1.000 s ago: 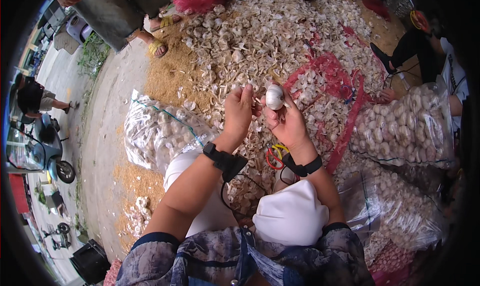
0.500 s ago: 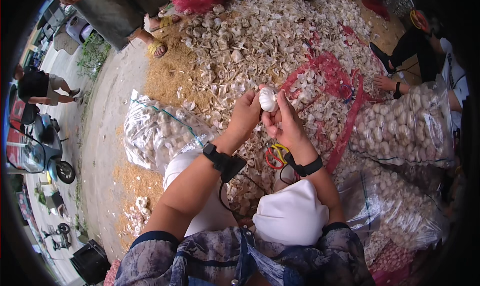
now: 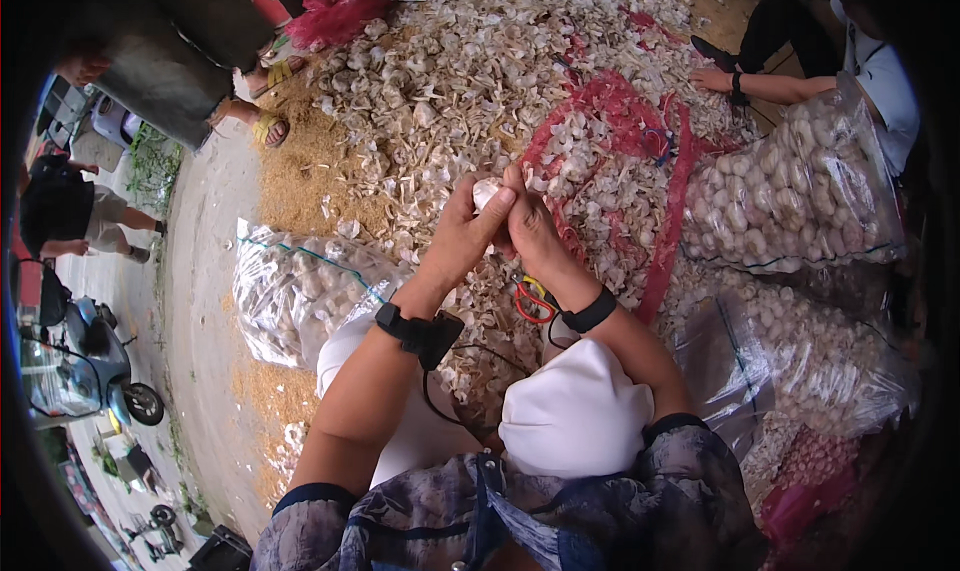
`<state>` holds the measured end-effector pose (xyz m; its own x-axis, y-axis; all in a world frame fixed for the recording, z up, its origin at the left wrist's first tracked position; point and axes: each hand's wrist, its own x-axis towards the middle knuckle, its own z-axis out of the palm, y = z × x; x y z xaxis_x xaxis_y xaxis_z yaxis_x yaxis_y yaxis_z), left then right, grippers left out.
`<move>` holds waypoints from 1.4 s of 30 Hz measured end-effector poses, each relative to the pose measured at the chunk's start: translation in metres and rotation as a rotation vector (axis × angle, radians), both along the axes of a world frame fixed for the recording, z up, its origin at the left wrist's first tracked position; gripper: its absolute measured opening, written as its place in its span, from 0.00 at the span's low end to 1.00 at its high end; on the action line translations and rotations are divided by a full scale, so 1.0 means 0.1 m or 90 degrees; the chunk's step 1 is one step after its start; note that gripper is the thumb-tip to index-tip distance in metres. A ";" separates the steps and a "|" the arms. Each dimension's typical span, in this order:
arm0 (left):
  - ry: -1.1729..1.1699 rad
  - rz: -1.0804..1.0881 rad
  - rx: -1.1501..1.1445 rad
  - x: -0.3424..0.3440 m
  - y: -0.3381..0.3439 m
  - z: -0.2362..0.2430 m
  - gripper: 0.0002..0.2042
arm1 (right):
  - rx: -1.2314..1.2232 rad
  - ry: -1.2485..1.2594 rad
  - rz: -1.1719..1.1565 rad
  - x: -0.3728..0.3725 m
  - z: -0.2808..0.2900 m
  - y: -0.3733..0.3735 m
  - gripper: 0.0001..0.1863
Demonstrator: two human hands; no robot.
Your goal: The person picks up garlic bulbs from a pile, pulls off the outer skins by hand, and uses shears to trim them before placing the bulbs into a mesh bag.
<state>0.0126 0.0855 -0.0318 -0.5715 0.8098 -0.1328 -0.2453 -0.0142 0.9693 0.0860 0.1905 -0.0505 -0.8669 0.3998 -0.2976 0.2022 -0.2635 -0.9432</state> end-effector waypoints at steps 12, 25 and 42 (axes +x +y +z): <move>-0.142 0.158 0.052 -0.06 -0.05 -0.18 0.16 | 0.126 0.168 -0.074 0.01 -0.12 0.19 0.19; -0.374 0.083 -0.021 -0.21 -0.15 -0.13 0.14 | 0.778 -0.205 0.283 1.32 -2.29 0.05 0.28; -0.273 0.122 -0.099 -0.19 -0.18 -0.20 0.23 | -0.146 0.123 0.143 0.86 -0.75 0.29 0.49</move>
